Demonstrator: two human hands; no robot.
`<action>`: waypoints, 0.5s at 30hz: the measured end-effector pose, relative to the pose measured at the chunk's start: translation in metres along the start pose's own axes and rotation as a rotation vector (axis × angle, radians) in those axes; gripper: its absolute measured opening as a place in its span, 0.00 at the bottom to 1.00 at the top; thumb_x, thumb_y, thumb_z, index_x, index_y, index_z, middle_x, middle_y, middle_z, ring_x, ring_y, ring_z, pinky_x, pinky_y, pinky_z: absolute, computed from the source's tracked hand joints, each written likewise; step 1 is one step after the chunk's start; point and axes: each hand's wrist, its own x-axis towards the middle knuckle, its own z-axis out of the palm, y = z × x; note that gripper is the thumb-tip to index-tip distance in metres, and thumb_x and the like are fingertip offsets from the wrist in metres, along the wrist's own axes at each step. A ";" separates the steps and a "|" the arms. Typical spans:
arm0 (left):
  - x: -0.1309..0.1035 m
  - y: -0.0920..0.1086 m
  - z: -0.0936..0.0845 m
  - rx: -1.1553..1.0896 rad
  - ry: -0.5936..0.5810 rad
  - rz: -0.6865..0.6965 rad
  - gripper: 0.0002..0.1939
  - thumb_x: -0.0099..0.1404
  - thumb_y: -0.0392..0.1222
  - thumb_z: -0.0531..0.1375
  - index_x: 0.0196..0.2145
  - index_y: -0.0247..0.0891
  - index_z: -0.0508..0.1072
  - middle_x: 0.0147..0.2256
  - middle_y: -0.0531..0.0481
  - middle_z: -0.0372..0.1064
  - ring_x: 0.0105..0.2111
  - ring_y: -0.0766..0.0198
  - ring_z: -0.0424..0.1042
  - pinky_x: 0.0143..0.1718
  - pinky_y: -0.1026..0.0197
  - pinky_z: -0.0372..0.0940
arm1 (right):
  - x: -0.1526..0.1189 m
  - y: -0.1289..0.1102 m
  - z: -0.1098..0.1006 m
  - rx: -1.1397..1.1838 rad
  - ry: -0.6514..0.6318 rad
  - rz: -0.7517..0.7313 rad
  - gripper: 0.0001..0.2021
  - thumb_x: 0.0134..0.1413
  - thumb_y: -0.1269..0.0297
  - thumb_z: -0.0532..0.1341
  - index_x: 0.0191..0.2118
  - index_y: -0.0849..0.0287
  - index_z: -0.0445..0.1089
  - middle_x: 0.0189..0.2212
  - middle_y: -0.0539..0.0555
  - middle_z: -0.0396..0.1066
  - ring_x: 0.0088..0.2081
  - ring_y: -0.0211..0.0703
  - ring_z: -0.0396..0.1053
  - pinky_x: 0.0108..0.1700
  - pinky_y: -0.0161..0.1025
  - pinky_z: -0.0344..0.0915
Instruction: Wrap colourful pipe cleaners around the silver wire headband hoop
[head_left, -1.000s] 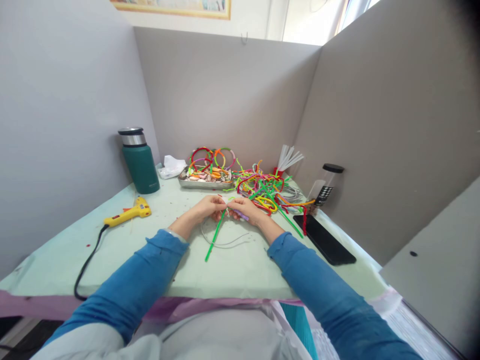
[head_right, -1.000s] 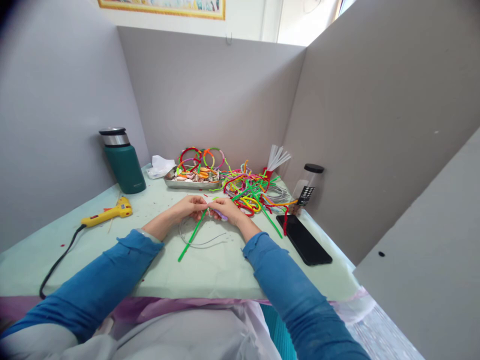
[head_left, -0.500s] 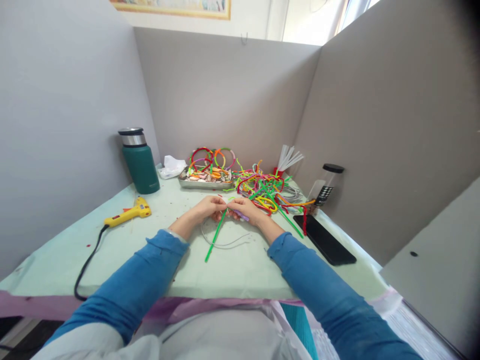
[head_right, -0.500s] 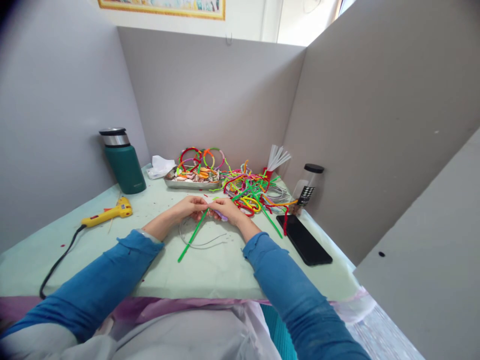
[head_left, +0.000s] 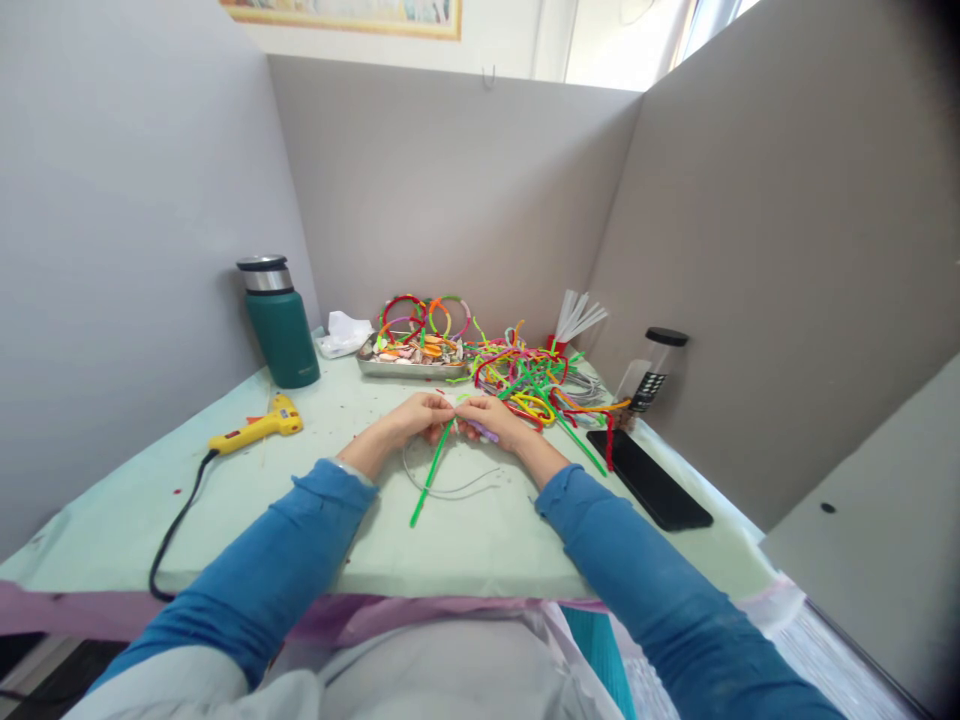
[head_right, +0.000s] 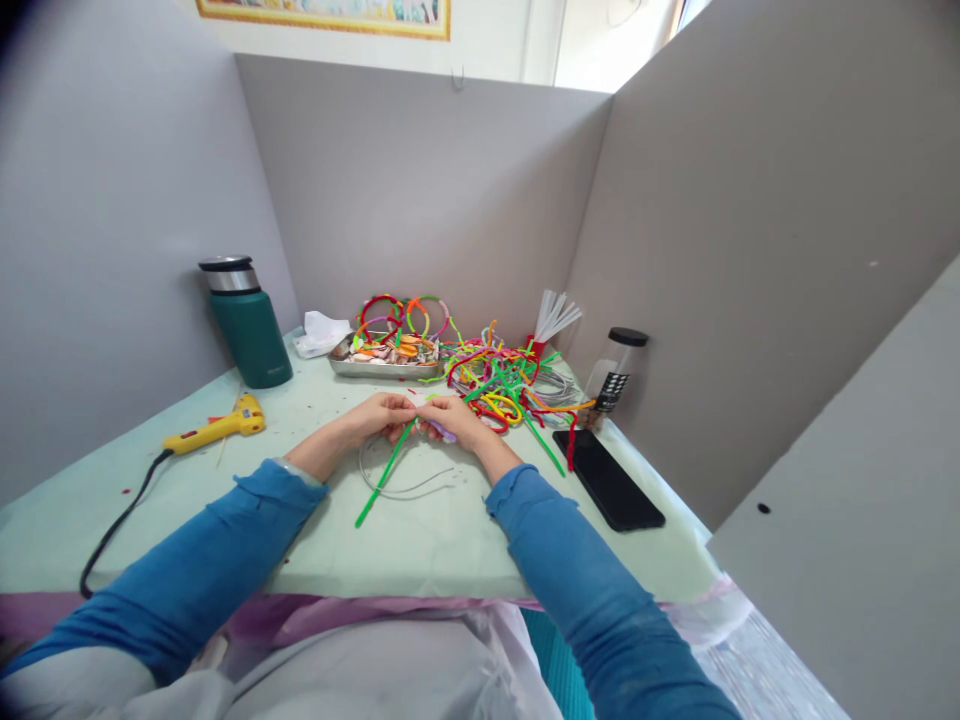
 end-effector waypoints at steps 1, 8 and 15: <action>0.000 0.000 0.000 0.000 -0.003 0.000 0.13 0.55 0.46 0.63 0.27 0.33 0.68 0.15 0.54 0.61 0.13 0.71 0.59 0.16 0.67 0.53 | 0.000 0.000 0.000 0.004 -0.001 -0.001 0.13 0.47 0.56 0.64 0.26 0.63 0.69 0.20 0.50 0.70 0.18 0.31 0.62 0.17 0.29 0.52; 0.000 0.001 0.000 -0.017 -0.003 -0.005 0.16 0.52 0.49 0.65 0.27 0.33 0.69 0.15 0.54 0.62 0.13 0.71 0.60 0.16 0.67 0.54 | -0.002 -0.003 0.000 0.022 -0.011 -0.002 0.13 0.46 0.56 0.64 0.25 0.63 0.68 0.21 0.51 0.70 0.18 0.31 0.63 0.18 0.29 0.54; 0.003 -0.001 -0.001 -0.012 0.021 0.006 0.14 0.52 0.47 0.65 0.26 0.33 0.69 0.16 0.53 0.64 0.13 0.72 0.59 0.15 0.67 0.52 | -0.001 -0.002 0.001 0.017 -0.012 0.001 0.14 0.47 0.55 0.64 0.25 0.62 0.68 0.20 0.50 0.70 0.18 0.31 0.62 0.17 0.29 0.52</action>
